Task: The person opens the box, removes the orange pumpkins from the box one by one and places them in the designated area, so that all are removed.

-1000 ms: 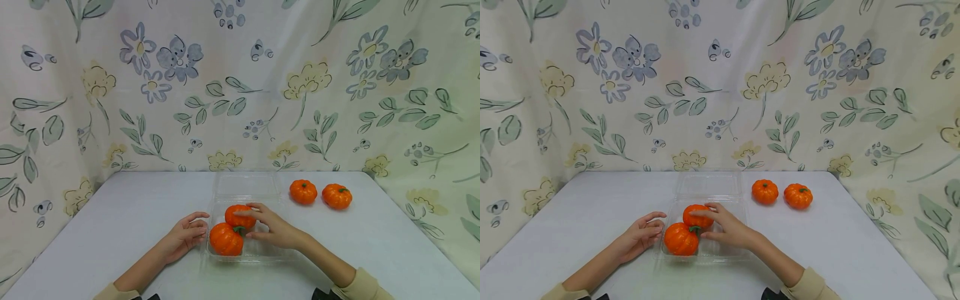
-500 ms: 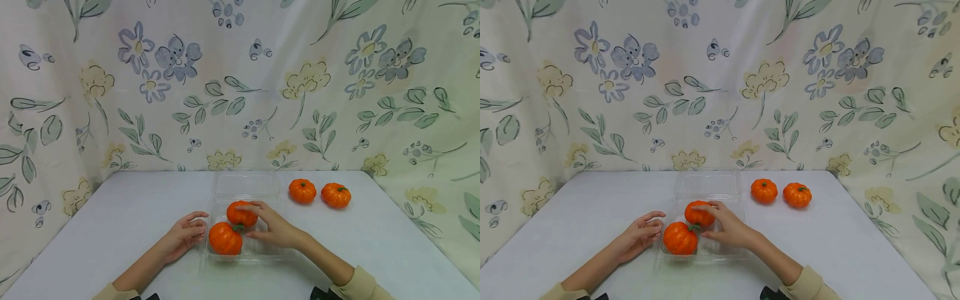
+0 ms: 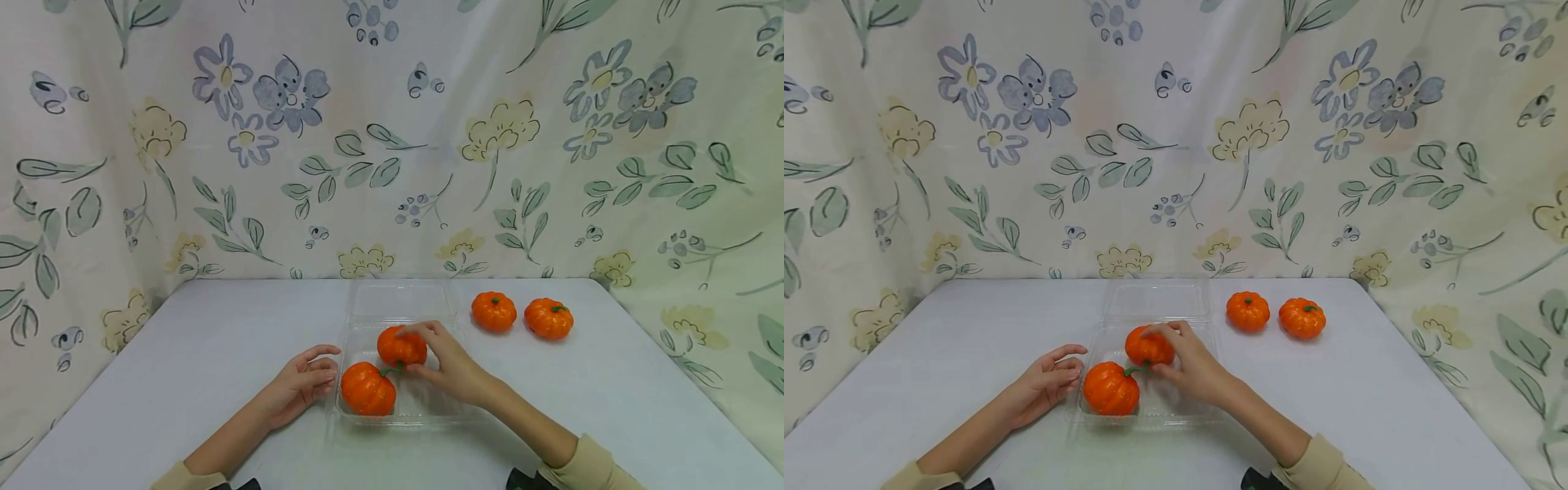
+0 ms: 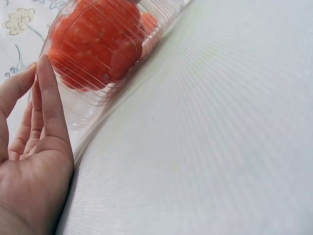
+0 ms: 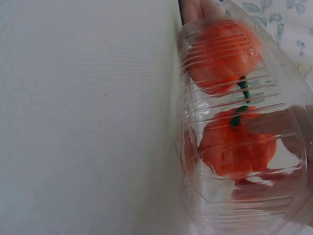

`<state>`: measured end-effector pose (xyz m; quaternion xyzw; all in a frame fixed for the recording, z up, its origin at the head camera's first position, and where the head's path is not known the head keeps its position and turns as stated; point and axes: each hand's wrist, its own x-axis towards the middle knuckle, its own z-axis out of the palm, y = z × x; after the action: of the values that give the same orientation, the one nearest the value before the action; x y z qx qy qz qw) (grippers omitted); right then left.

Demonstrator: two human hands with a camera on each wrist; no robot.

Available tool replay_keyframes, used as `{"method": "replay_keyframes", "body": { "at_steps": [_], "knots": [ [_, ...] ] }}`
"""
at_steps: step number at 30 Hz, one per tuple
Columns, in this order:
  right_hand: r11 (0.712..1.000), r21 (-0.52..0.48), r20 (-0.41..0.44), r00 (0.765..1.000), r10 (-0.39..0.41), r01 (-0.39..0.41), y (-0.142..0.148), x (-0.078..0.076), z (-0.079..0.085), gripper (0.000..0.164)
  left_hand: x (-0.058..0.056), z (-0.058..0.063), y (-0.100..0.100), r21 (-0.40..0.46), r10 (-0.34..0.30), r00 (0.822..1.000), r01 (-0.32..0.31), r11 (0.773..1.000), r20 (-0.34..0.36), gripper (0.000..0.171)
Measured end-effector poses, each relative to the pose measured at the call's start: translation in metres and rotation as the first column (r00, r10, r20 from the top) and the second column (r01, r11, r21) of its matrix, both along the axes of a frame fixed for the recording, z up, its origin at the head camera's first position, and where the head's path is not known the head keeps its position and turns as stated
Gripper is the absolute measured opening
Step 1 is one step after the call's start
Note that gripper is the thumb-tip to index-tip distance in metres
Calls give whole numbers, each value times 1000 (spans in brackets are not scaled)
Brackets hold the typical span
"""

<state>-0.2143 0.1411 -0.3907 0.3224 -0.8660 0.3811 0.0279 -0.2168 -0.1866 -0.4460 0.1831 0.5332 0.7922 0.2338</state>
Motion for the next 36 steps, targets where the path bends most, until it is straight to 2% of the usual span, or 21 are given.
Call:
{"method": "replay_keyframes", "body": {
  "at_steps": [10, 20, 32, 36],
  "knots": [
    [1000, -21, 0, 1000, -19, 19, 0, 0, 2, 44, 0, 0, 0, 2, 0, 1000, 0, 1000, -6, 30],
    [998, -58, 57, 998, 7, -3, 5, -3, 4, 45, 1, 1, 0, 0, 2, 1000, -2, 1000, -5, 30],
    [1000, -15, 41, 999, 8, -7, 7, -5, 5, 43, 1, 0, 0, 5, -6, 1000, 6, 1000, -11, 30],
    [1000, -22, 69, 997, 15, -13, 7, -6, 6, 45, 1, 1, 0, -2, -2, 1000, 2, 1000, -11, 30]
  ]
}}
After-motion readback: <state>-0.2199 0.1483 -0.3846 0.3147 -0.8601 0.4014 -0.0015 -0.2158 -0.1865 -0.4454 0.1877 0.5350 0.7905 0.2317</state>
